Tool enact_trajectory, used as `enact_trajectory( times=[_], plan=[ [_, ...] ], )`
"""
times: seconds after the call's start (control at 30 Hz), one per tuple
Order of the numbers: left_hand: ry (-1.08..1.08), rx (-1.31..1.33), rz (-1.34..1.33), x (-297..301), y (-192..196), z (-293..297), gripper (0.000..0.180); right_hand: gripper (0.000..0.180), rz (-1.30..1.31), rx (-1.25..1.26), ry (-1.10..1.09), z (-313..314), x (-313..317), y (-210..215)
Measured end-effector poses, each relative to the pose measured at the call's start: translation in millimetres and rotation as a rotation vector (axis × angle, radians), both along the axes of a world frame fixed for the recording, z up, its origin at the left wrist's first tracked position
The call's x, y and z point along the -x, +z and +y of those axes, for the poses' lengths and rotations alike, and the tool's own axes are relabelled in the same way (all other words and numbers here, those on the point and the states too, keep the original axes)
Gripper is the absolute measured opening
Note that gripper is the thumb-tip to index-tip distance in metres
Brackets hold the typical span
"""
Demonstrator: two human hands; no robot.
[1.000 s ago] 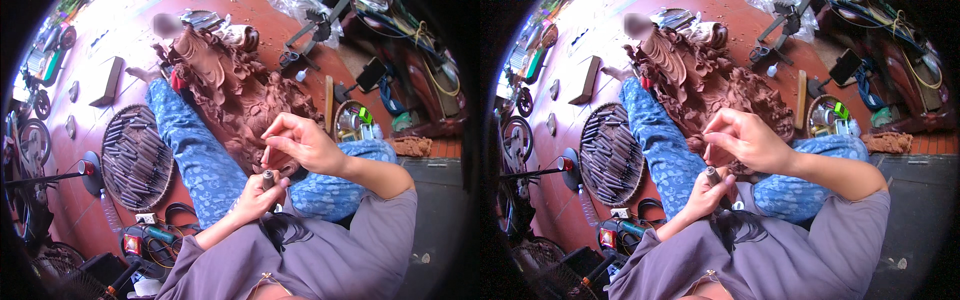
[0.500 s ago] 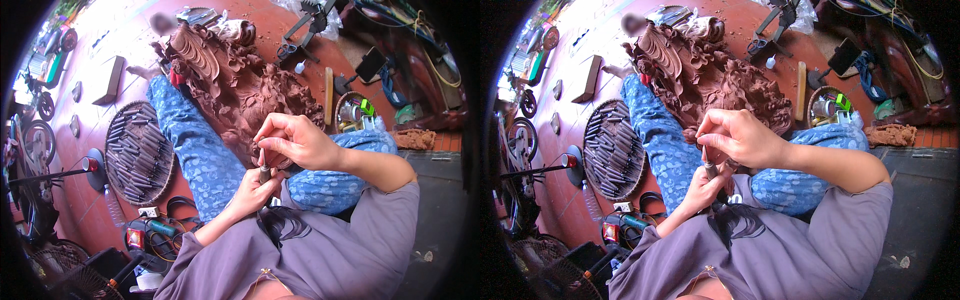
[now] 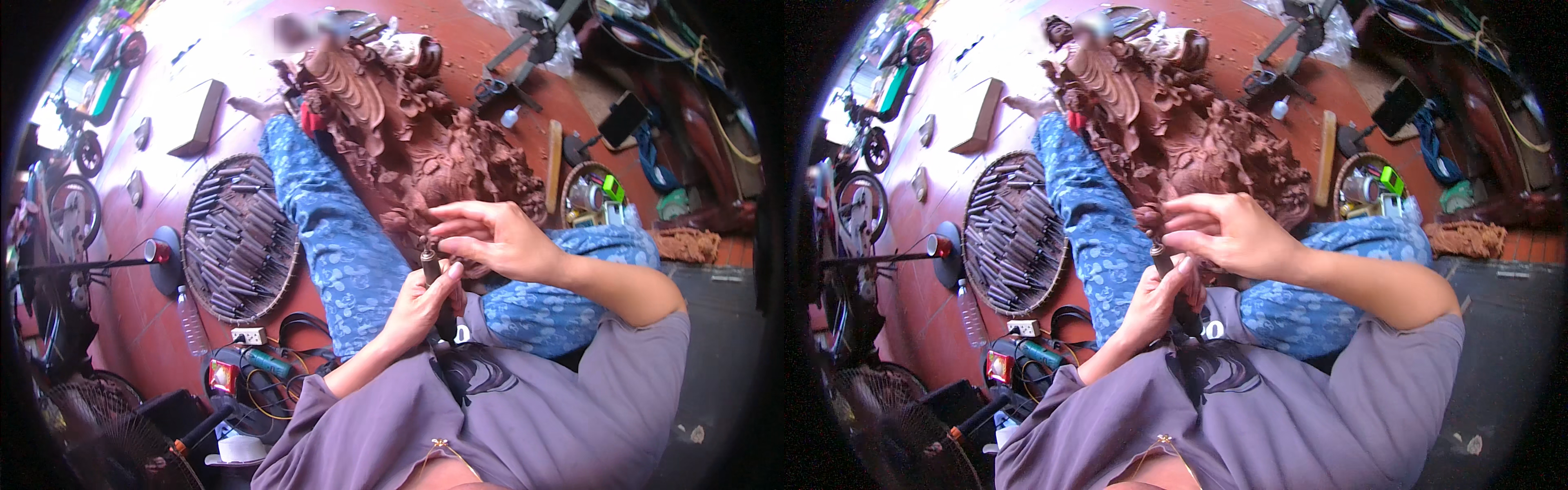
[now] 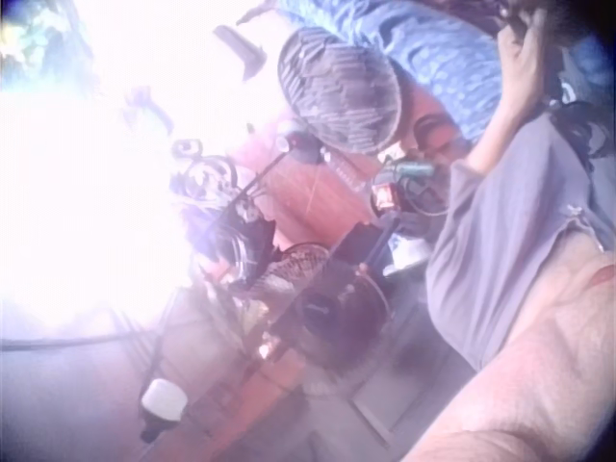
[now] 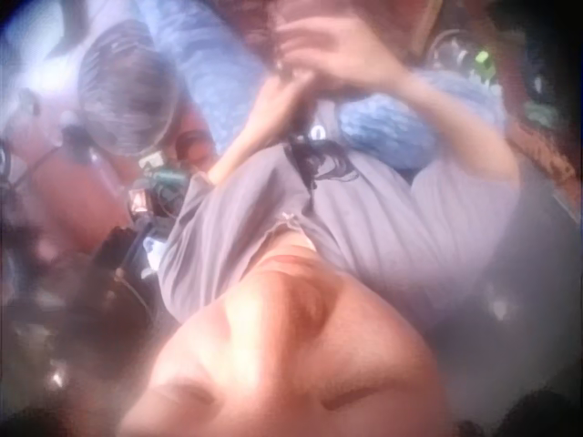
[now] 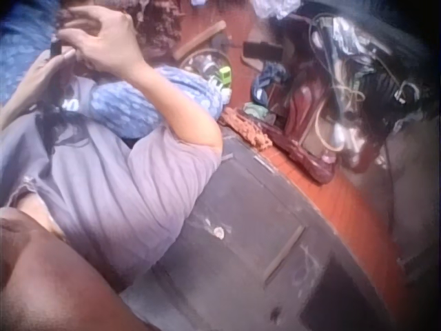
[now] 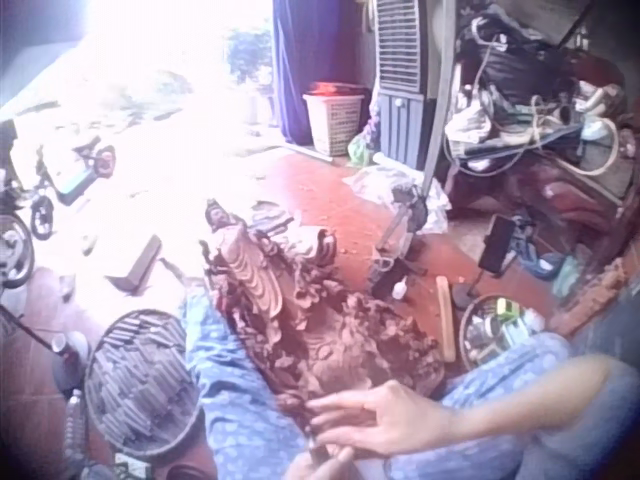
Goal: The person uses a rotary carving tool to refine details on a large wooden sculpture of a figure with flowing robes. They occasionally pause to apply a liquid from a small bottle to the surface and then resume carving.
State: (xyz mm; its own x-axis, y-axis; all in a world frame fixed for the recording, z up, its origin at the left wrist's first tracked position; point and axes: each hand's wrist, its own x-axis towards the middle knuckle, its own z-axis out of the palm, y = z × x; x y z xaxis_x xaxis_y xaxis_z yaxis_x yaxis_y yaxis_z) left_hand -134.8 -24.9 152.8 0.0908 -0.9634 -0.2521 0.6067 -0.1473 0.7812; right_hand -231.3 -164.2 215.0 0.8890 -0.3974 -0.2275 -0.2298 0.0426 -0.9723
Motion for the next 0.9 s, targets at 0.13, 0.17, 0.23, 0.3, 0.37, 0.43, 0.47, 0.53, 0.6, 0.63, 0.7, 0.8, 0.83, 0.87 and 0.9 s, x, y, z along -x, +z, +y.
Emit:
enact_trajectory(
  times=[0.13,0.17,0.23,0.3,0.37,0.43,0.47,0.53,0.6,0.63,0.7,0.8,0.83,0.87,0.9],
  plan=[
    [0.142,-0.186,0.081,-4,12,0,0.034,0.056,0.346,-0.507,0.186,6,3,-9],
    [0.209,-0.124,0.285,-5,-2,5,0.038,0.059,0.289,-0.558,0.171,15,1,-14],
    [0.191,-0.015,0.314,-6,2,6,0.04,0.061,0.195,-0.644,0.173,21,-1,-8],
    [0.097,0.02,0.22,-12,16,6,0.044,0.046,0.268,-0.533,0.239,17,6,-16],
    [0.028,0.056,0.007,-19,16,10,0.043,0.04,0.292,-0.565,0.323,13,3,-12],
    [0.013,0.122,0.014,-22,13,13,0.04,0.045,0.257,-0.723,0.299,14,8,-13],
    [0.029,0.172,0.051,-24,7,14,0.039,0.051,0.263,-0.758,0.356,11,11,-18],
    [0.148,0.422,-0.167,-20,-1,10,0.037,0.055,0.224,-0.838,0.353,14,11,-13],
    [0.089,0.361,0.183,-15,-2,13,0.041,0.053,0.236,-0.928,0.472,12,14,-9],
    [0.057,0.335,0.315,-15,-2,14,0.043,0.052,0.228,-0.954,0.502,12,17,-14],
    [-0.021,0.342,0.427,-16,-5,12,0.042,0.045,0.159,-0.982,0.529,17,19,-11],
    [-0.065,0.5,0.272,-14,-1,6,0.038,0.041,0.162,-1.246,0.558,21,20,-11],
    [0.016,0.595,0.215,-13,2,0,0.036,0.033,0.152,-1.33,0.539,23,17,-6],
    [0.043,0.506,0.213,-13,4,0,0.035,0.031,0.195,-1.061,0.483,22,17,-4],
    [0.069,0.418,0.209,-14,6,2,0.035,0.03,0.236,-0.792,0.424,20,17,-2]
  ],
)
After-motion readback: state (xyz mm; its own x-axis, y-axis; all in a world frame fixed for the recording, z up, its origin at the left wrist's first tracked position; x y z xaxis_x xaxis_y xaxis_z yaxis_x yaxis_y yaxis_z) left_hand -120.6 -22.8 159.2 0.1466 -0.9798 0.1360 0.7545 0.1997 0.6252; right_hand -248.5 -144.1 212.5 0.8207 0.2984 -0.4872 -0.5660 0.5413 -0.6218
